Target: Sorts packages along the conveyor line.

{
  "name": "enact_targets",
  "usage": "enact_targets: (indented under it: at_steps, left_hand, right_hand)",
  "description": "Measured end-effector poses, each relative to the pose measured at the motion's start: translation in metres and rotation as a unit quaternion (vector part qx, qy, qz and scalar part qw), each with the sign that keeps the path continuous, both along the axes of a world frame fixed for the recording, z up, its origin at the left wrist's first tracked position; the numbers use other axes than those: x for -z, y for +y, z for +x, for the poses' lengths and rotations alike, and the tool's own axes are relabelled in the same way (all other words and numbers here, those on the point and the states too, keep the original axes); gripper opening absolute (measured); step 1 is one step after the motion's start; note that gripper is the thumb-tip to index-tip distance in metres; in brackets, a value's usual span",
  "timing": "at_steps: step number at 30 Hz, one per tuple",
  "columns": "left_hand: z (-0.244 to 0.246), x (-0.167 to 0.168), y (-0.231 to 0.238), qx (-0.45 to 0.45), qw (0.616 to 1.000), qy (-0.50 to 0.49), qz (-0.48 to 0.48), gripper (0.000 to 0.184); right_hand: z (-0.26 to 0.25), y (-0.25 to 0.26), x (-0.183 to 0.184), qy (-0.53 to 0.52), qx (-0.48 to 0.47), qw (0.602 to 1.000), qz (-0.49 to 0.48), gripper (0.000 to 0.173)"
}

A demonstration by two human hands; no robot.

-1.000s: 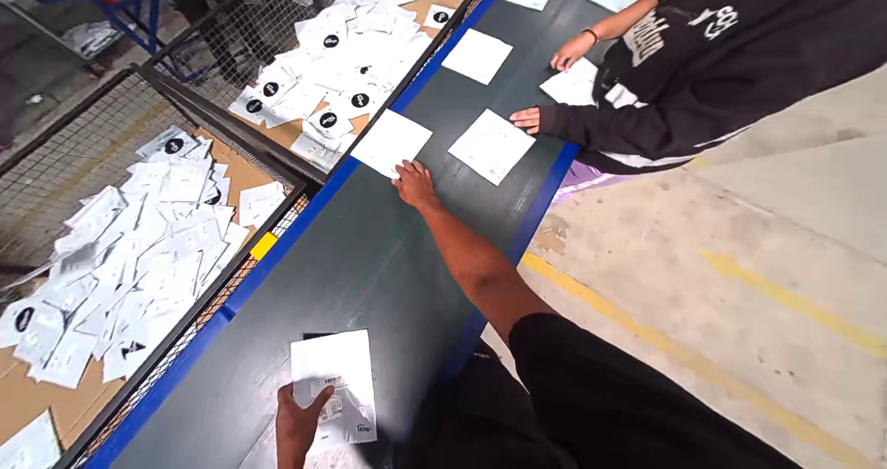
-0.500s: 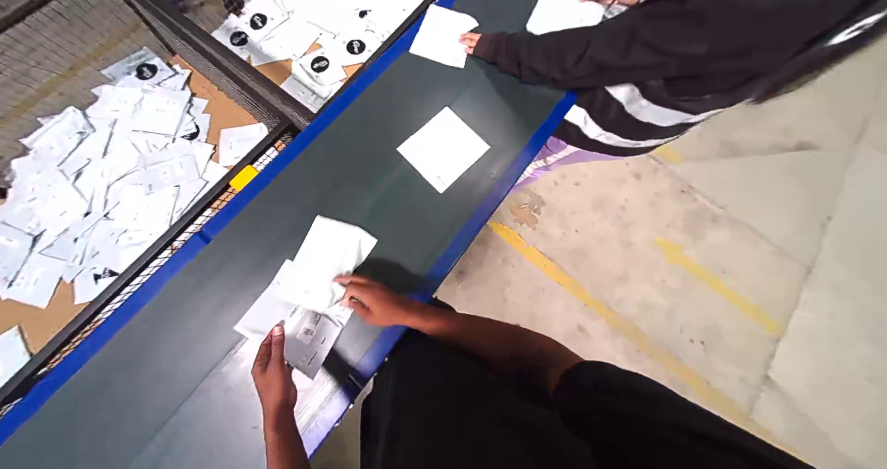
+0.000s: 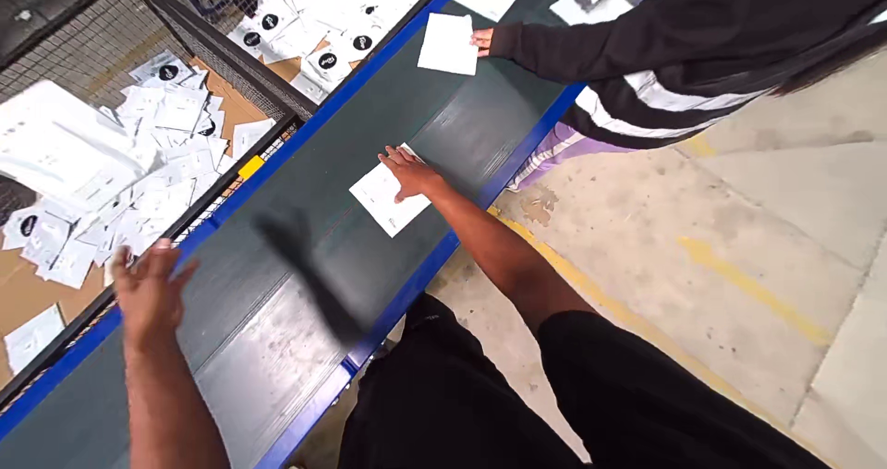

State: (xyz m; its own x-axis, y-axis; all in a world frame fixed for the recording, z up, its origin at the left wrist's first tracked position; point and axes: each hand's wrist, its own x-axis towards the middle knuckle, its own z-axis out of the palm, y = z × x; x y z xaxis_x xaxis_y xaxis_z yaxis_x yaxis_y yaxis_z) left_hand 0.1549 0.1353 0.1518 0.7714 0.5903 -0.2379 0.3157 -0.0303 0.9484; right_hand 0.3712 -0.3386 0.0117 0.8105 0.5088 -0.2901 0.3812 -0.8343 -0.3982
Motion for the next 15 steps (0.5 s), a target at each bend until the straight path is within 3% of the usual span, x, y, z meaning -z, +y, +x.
enact_targets:
  at_steps: [1, 3, 6, 8, 10, 12, 15]
  left_hand:
    - [-0.013, 0.010, -0.022, 0.047, 0.999, 0.009, 0.013, 0.087]
    - [-0.043, 0.041, -0.078, 0.142, 0.989, 0.041, 0.021, 0.077]
    - [-0.156, 0.079, -0.126, 0.194, 0.974, 0.095, 0.068, 0.067]
    - [-0.228, 0.101, -0.122, 0.152, 0.975, 0.083, 0.141, 0.060]
    - [-0.305, 0.111, -0.101, 0.075, 0.972, 0.092, 0.204, 0.052]
    - [-0.400, 0.107, -0.073, -0.040, 0.951, 0.131, 0.276, 0.046]
    - [-0.569, 0.108, -0.036, -0.243, 0.844, 0.270, 0.395, 0.047]
  right_hand:
    - [0.007, 0.004, 0.007, 0.003, -0.008, 0.999, -0.034, 0.138]
    - [-0.002, -0.001, 0.008, -0.016, -0.002, 0.997, -0.072, 0.142]
    - [-0.081, 0.033, -0.009, -0.082, -0.036, 0.996, -0.024, 0.116]
    - [-0.117, 0.072, -0.011, -0.070, -0.064, 0.995, -0.010, 0.100]
    - [-0.161, 0.088, -0.004, 0.008, -0.001, 0.999, -0.032, 0.114]
    - [-0.225, 0.100, 0.004, 0.036, 0.069, 0.997, -0.007, 0.112]
    - [-0.327, 0.168, 0.001, 0.064, 0.140, 0.982, 0.107, 0.087]
